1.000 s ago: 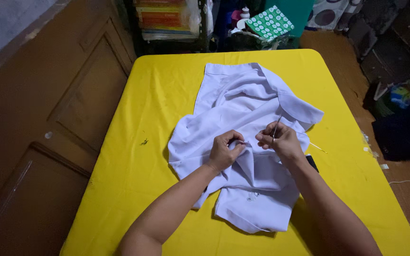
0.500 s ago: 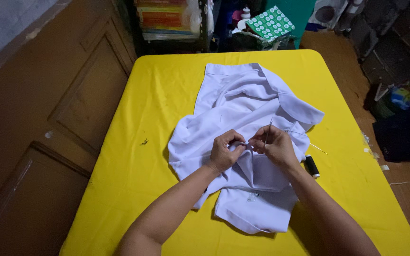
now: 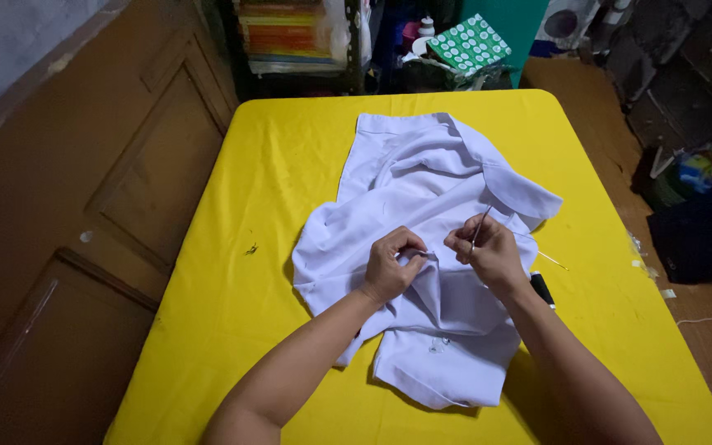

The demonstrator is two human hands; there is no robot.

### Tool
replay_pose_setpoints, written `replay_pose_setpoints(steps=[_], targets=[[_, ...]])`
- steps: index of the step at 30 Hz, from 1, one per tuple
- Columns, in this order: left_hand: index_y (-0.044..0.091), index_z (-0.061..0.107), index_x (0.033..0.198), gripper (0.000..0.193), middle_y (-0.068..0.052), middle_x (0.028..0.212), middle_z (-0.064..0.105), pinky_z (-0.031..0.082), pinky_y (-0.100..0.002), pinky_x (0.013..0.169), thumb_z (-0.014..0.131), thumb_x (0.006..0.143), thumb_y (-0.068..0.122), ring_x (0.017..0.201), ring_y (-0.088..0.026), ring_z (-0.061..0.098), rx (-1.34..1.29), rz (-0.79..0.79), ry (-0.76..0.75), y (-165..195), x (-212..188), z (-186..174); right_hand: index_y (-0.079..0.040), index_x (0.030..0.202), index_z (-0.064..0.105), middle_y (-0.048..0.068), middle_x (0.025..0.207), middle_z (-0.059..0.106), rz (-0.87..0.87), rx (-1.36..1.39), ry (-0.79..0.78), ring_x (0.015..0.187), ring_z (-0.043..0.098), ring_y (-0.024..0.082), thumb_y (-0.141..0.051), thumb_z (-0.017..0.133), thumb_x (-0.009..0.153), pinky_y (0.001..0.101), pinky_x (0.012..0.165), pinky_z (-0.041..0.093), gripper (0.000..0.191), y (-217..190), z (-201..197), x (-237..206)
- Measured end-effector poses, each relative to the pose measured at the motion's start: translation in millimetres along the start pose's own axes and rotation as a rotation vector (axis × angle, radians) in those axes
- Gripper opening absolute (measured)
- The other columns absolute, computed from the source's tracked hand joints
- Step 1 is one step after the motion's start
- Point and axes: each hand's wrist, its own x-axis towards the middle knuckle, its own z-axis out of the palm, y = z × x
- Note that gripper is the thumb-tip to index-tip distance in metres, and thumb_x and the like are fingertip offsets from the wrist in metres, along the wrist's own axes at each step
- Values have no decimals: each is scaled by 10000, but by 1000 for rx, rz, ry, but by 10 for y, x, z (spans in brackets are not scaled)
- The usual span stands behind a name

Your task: The person threads a needle and hand-sews on a white short-sleeve shirt laid on a yellow padded surface, stitching near the button placket with needle and thread, then uses scissors to trim the thread and continues tying off and pressing the fabric by hand.

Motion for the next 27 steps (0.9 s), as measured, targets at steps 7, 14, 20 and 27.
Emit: replay_pose_setpoints(steps=[7,14,20,27], targets=[[34,663,876,129,-34,861,663,511,-261,701,719,781,-33,754,-112,619,-26,35,-1,33,-4,13,-49,916,535,57,814,710,31,-102,4,629,586,85,-13,778,856,239,546,472,253,14,88,-39],[33,668,874,112,-48,890,675,535,-247,727,683,801,-51,783,-109,647,-45,27,-11,49,-21,11,-34,915,561,51,821,695,30,-215,-53,697,616,102,15,766,871,247,605,507,215,5,128,-104],[36,676,867,124,-38,875,674,525,-253,696,678,786,-58,760,-107,639,-28,34,1,70,-6,24,-59,934,504,19,852,671,-127,-188,-40,785,599,68,29,727,891,217,697,511,244,84,44,-65],[42,678,854,123,-38,869,676,532,-256,687,700,785,-57,752,-109,645,-15,25,-12,96,0,14,-55,919,493,54,809,662,16,-126,5,645,535,98,30,759,869,240,561,434,285,8,0,-13]])
